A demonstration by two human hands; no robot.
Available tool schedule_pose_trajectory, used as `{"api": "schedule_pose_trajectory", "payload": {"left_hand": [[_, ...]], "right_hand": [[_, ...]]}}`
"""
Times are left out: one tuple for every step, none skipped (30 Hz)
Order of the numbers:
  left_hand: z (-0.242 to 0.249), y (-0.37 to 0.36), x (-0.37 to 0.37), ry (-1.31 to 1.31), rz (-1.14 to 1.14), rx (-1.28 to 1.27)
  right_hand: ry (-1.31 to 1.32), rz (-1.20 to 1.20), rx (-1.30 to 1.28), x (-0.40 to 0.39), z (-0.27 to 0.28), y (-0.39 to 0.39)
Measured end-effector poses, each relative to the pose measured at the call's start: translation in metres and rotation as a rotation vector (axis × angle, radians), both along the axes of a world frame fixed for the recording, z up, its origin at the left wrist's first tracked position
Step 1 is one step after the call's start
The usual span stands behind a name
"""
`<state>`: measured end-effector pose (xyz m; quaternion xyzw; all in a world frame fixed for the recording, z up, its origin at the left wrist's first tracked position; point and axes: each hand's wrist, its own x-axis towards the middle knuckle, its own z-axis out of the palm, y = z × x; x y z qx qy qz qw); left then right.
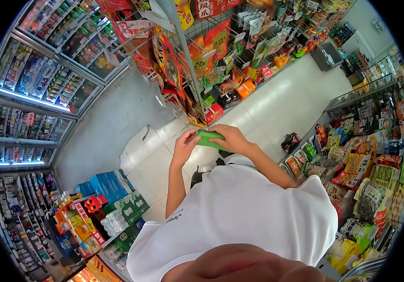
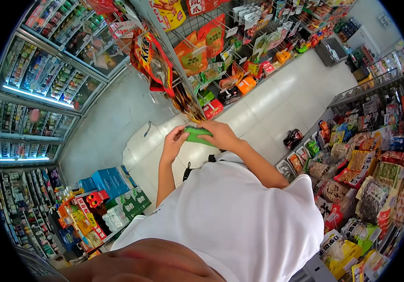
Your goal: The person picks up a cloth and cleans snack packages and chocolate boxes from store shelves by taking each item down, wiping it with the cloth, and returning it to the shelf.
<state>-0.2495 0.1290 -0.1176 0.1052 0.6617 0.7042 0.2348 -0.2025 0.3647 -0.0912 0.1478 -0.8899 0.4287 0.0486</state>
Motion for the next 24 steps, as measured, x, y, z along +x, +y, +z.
{"api": "schedule_pose_trajectory", "payload": {"left_hand": [[-0.002, 0.007, 0.005, -0.002, 0.018, -0.019], [-0.006, 0.012, 0.007, 0.0, 0.024, -0.029], [-0.004, 0.017, 0.009, -0.01, 0.049, -0.011], [-0.001, 0.022, 0.01, -0.016, 0.075, 0.006], [0.001, 0.028, 0.011, -0.022, 0.102, 0.024], [0.001, 0.034, 0.011, -0.033, 0.133, 0.032], [0.0, 0.041, 0.012, -0.032, 0.151, 0.022], [-0.001, 0.05, 0.01, -0.027, 0.172, 0.014], [-0.002, 0.06, 0.007, -0.02, 0.193, 0.003], [-0.005, 0.074, 0.004, 0.004, 0.206, -0.015], [-0.009, 0.092, -0.003, -0.05, 0.255, 0.034], [-0.013, 0.111, -0.012, -0.104, 0.305, 0.082], [-0.017, 0.13, -0.018, -0.164, 0.359, 0.126], [-0.027, 0.151, -0.031, -0.188, 0.39, 0.223], [-0.043, 0.17, -0.05, -0.204, 0.425, 0.326], [-0.053, 0.188, -0.073, -0.245, 0.488, 0.415], [-0.063, 0.202, -0.098, -0.285, 0.541, 0.503], [-0.073, 0.213, -0.126, -0.315, 0.605, 0.573], [-0.08, 0.222, -0.154, -0.342, 0.665, 0.645], [-0.086, 0.232, -0.18, -0.383, 0.748, 0.635], [-0.092, 0.237, -0.202, -0.426, 0.837, 0.627], [-0.094, 0.24, -0.22, -0.468, 0.927, 0.619], [-0.098, 0.242, -0.23, -0.46, 0.941, 0.554], [-0.099, 0.243, -0.242, -0.448, 0.952, 0.49]], "right_hand": [[0.005, 0.001, 0.004, 0.003, -0.005, 0.006], [0.013, 0.016, 0.028, 0.003, -0.008, 0.012], [0.003, 0.029, 0.002, 0.002, -0.007, 0.016], [-0.003, 0.044, -0.025, -0.001, -0.005, 0.021], [-0.012, 0.058, -0.051, -0.004, -0.005, 0.027], [0.006, 0.078, -0.058, -0.008, -0.007, 0.034], [0.022, 0.102, -0.065, -0.013, -0.011, 0.042], [0.045, 0.13, -0.072, -0.02, -0.015, 0.052], [0.02, 0.139, -0.081, -0.025, -0.018, 0.062], [-0.003, 0.148, -0.087, -0.03, -0.019, 0.077], [-0.025, 0.159, -0.086, -0.038, -0.02, 0.095], [-0.002, 0.176, -0.099, -0.045, -0.023, 0.117], [-0.008, 0.164, -0.128, -0.047, -0.026, 0.14], [-0.005, 0.154, -0.151, -0.054, -0.027, 0.167], [0.0, 0.149, -0.171, -0.064, -0.027, 0.196], [-0.03, 0.123, -0.175, -0.072, -0.027, 0.225], [-0.062, 0.086, -0.177, -0.075, -0.03, 0.253], [-0.078, 0.044, -0.197, -0.081, -0.036, 0.279], [-0.091, -0.002, -0.217, -0.086, -0.042, 0.303], [-0.107, -0.045, -0.23, -0.09, -0.047, 0.327], [-0.109, -0.088, -0.235, -0.092, -0.05, 0.347], [-0.11, -0.131, -0.24, -0.093, -0.054, 0.366], [-0.114, -0.167, -0.241, -0.092, -0.056, 0.382], [-0.129, -0.175, -0.271, -0.093, -0.056, 0.394]]}}
